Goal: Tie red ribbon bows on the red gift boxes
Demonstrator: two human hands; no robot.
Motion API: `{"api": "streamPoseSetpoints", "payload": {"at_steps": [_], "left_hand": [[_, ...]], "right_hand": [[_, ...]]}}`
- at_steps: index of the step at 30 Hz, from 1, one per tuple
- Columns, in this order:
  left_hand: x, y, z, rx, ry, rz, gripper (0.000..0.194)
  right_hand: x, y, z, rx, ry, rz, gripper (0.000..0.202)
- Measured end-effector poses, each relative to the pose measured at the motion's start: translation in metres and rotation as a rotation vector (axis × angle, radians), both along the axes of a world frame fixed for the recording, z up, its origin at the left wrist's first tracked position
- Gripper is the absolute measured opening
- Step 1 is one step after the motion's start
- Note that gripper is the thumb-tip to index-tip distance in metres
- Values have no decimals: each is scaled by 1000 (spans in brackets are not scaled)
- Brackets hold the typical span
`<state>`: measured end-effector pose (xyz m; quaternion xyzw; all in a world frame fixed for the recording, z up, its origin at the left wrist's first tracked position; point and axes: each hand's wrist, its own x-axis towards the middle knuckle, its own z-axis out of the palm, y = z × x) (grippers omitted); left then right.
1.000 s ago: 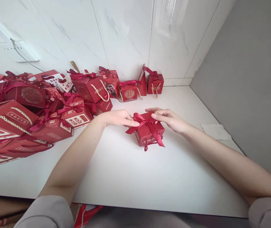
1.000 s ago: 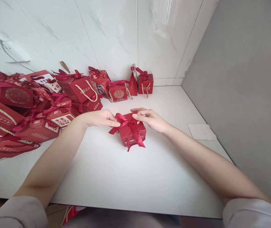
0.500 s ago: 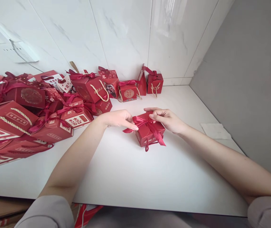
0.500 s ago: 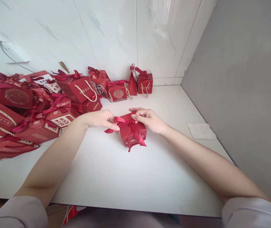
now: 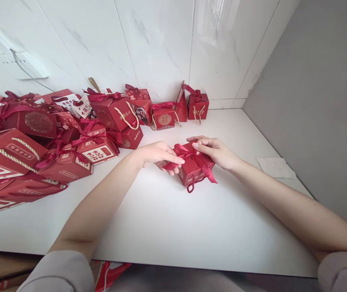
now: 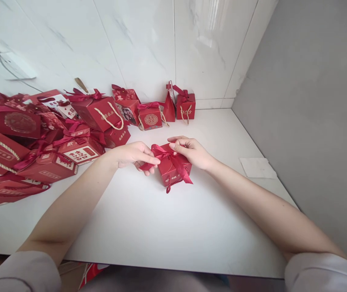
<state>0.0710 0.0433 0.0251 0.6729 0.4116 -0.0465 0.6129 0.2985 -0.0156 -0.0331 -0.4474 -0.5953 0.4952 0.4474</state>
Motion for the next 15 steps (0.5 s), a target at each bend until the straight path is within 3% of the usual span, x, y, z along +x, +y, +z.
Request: {"api": "streamPoseSetpoints", "payload": {"at_steps": [7, 15], "left_hand": [[-3, 8, -2, -13, -40, -12, 26], [-4, 9, 0, 15, -49, -59, 25]], "right_hand": [[1, 2, 2, -29, 7, 30, 43], [2, 3, -1, -5, 22, 47, 44]]}}
